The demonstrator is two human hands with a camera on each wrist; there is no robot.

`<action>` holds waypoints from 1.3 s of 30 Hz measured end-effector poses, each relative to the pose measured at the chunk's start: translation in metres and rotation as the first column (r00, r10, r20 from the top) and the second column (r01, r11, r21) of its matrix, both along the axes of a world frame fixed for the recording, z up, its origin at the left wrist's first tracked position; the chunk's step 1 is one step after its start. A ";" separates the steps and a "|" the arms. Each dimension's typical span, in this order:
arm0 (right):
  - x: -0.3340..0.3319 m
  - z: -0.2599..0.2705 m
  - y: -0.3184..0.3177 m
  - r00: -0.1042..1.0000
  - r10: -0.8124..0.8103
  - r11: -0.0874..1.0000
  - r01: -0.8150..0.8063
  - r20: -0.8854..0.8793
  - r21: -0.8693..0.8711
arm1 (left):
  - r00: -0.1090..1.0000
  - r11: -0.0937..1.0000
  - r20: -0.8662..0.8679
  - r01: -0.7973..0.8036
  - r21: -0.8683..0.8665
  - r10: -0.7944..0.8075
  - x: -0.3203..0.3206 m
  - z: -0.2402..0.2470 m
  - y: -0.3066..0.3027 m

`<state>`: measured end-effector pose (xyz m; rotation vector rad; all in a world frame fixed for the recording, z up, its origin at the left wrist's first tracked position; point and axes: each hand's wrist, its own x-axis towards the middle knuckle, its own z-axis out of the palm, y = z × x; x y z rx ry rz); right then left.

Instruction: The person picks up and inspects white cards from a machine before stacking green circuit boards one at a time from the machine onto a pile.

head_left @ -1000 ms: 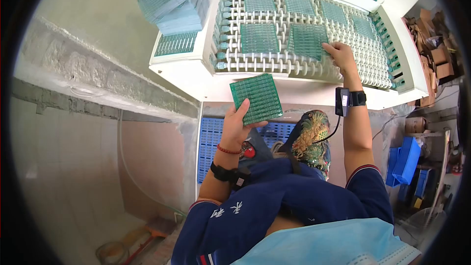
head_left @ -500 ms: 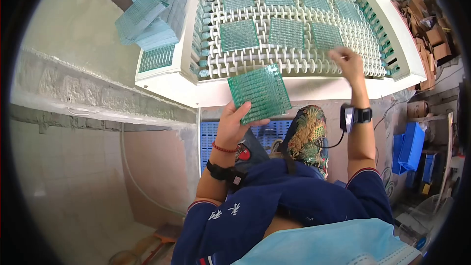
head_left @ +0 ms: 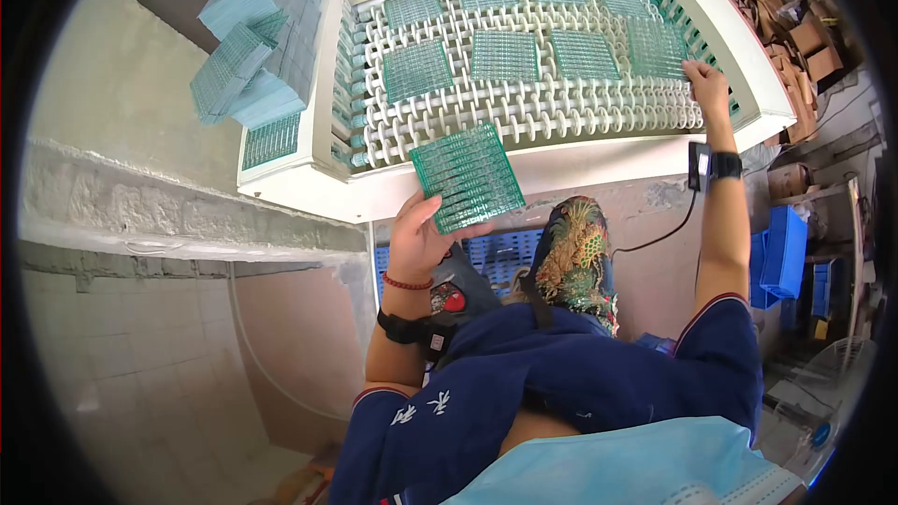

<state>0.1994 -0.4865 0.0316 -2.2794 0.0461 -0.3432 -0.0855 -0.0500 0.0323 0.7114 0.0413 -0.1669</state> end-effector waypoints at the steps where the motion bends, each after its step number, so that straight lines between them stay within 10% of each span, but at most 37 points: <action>1: 0.018 -0.011 -0.021 1.000 -0.019 0.976 0.023 0.018 -0.217 | 1.000 1.000 0.004 0.025 -0.019 -0.025 -0.001 -0.003 0.002; 5: 0.008 -0.003 0.002 0.981 -0.122 0.756 0.189 0.149 -0.626 | 0.998 0.999 0.041 0.054 -0.001 -0.054 -0.004 -0.010 0.005; 10: -0.034 0.021 0.132 0.927 0.331 0.843 -0.207 0.176 -0.496 | 1.000 0.999 0.006 0.021 0.030 -0.021 -0.003 -0.004 0.004; 14: -0.035 0.017 0.213 0.724 0.662 0.686 -0.481 0.195 -0.546 | 1.000 0.999 -0.002 0.005 0.040 -0.005 -0.002 -0.003 0.005; 21: 0.008 -0.004 0.252 0.687 0.718 0.451 -0.578 -0.108 -0.680 | 0.995 0.992 -0.024 -0.095 0.078 0.097 -0.015 0.002 0.020; 27: -0.020 0.012 0.246 0.580 0.797 0.536 -0.555 0.166 -0.636 | 0.992 0.979 -0.026 -0.121 0.162 0.126 -0.001 0.011 0.029; 33: -0.124 0.036 0.252 0.474 0.811 0.584 -0.699 -0.343 0.412 | 0.995 0.982 -0.042 -0.079 0.170 0.088 0.027 0.013 0.032; 39: -0.123 0.015 0.236 0.699 0.655 0.713 -0.446 -0.287 0.542 | 0.983 0.891 0.065 -0.181 0.417 0.169 0.065 0.012 0.041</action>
